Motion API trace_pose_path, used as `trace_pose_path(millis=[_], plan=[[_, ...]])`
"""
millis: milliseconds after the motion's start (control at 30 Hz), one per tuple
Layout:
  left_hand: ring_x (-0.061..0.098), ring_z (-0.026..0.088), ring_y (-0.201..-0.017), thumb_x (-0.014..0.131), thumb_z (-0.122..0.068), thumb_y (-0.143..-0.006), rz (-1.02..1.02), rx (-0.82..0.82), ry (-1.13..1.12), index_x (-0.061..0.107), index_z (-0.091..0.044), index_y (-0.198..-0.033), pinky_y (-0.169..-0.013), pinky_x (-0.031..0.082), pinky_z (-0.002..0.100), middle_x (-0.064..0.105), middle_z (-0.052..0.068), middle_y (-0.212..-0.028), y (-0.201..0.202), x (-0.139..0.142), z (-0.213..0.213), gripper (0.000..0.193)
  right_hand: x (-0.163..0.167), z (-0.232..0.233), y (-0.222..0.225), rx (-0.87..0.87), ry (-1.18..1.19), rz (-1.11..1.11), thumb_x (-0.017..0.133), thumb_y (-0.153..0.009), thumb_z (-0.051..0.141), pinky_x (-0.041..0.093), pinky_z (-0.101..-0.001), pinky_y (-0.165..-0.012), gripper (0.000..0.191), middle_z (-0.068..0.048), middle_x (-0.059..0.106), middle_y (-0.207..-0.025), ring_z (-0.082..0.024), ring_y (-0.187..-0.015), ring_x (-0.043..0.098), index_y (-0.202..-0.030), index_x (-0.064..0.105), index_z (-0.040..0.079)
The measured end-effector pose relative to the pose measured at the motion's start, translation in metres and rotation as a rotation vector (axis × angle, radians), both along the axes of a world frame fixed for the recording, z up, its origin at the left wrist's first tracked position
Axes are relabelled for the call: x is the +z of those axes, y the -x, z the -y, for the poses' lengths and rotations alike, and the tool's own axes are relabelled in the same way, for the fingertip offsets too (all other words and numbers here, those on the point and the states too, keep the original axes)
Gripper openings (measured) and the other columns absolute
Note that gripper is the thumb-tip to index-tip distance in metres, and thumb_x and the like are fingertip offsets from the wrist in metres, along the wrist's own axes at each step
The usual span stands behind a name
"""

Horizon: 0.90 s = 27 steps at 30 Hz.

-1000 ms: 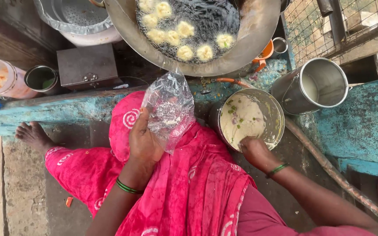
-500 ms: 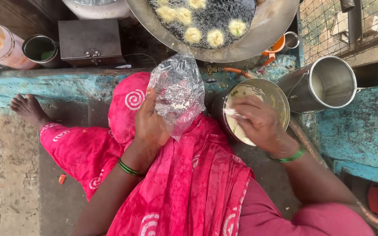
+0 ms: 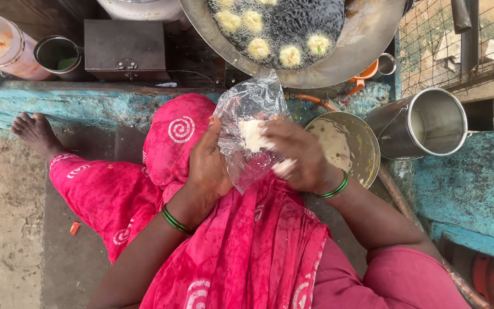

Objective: The person sits on the ground and shapes portions of dough into balls by hand on a plastic sheet, then drops each ball into a large pan of hot oil to fry. They repeatedly scoop batter from a metal container, form balls, and place them in the oil as fried items accumulate.

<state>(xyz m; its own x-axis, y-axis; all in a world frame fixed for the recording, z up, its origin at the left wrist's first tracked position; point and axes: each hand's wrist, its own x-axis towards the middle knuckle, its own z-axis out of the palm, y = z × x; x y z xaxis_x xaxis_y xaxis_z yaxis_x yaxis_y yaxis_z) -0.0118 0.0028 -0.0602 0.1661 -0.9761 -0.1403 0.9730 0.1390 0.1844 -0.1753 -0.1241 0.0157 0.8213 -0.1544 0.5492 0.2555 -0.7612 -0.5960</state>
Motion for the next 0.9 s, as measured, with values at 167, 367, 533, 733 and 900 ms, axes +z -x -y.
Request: trace_pose_path(millis=[167,367,533,733,900], plan=[[0.068,0.020,-0.111,0.040,-0.043,-0.111,0.007,0.009,-0.232,0.055,-0.008,-0.140,-0.086,0.060,0.029,0.068,0.008,-0.128,0.001,0.004,0.002,0.049,-0.012,-0.009,0.002,-0.086,0.427,-0.179,0.060,-0.102,0.038,0.034,-0.0533,-0.120,0.050,-0.020,0.062,-0.138,-0.034,-0.132,0.060,-0.123,0.069,-0.006],[0.067,0.025,-0.118,0.038,-0.042,-0.111,-0.009,0.014,-0.145,0.052,-0.006,-0.143,-0.100,0.058,0.039,0.066,0.012,-0.133,0.000,0.014,0.001,0.050,-0.010,0.000,-0.002,-0.205,0.068,-0.124,0.063,-0.088,-0.003,0.036,-0.0468,-0.129,0.032,-0.013,0.062,-0.144,-0.030,-0.139,0.057,-0.117,0.071,0.009],[0.066,0.026,-0.120,0.038,-0.036,-0.117,-0.001,0.054,-0.114,0.051,-0.003,-0.149,-0.095,0.056,0.035,0.066,0.015,-0.137,-0.003,0.022,0.002,0.048,-0.016,-0.004,-0.009,-0.365,0.383,-0.131,0.065,-0.080,-0.006,0.037,-0.0480,-0.122,0.043,-0.009,0.058,-0.141,-0.036,-0.136,0.052,-0.119,0.071,0.010],[0.055,0.031,-0.133,0.039,-0.039,-0.113,1.021,0.199,-0.104,0.043,-0.004,-0.153,-0.110,0.047,0.042,0.055,0.018,-0.147,0.004,0.016,-0.002,0.053,-0.050,-0.031,-0.002,-0.407,-0.843,-0.074,0.055,-0.104,0.005,0.049,-0.0350,-0.108,0.029,-0.008,0.058,-0.139,-0.023,-0.125,0.058,-0.132,0.063,0.005],[0.044,0.035,-0.144,0.042,-0.043,-0.111,1.769,0.341,-0.076,0.037,-0.005,-0.157,-0.120,0.037,0.047,0.045,0.020,-0.156,-0.001,0.006,0.019,0.060,-0.085,-0.038,-0.003,-0.324,-1.502,-0.104,0.055,-0.103,0.010,0.051,-0.0369,-0.100,0.032,-0.012,0.063,-0.129,-0.026,-0.115,0.062,-0.133,0.064,0.003]])
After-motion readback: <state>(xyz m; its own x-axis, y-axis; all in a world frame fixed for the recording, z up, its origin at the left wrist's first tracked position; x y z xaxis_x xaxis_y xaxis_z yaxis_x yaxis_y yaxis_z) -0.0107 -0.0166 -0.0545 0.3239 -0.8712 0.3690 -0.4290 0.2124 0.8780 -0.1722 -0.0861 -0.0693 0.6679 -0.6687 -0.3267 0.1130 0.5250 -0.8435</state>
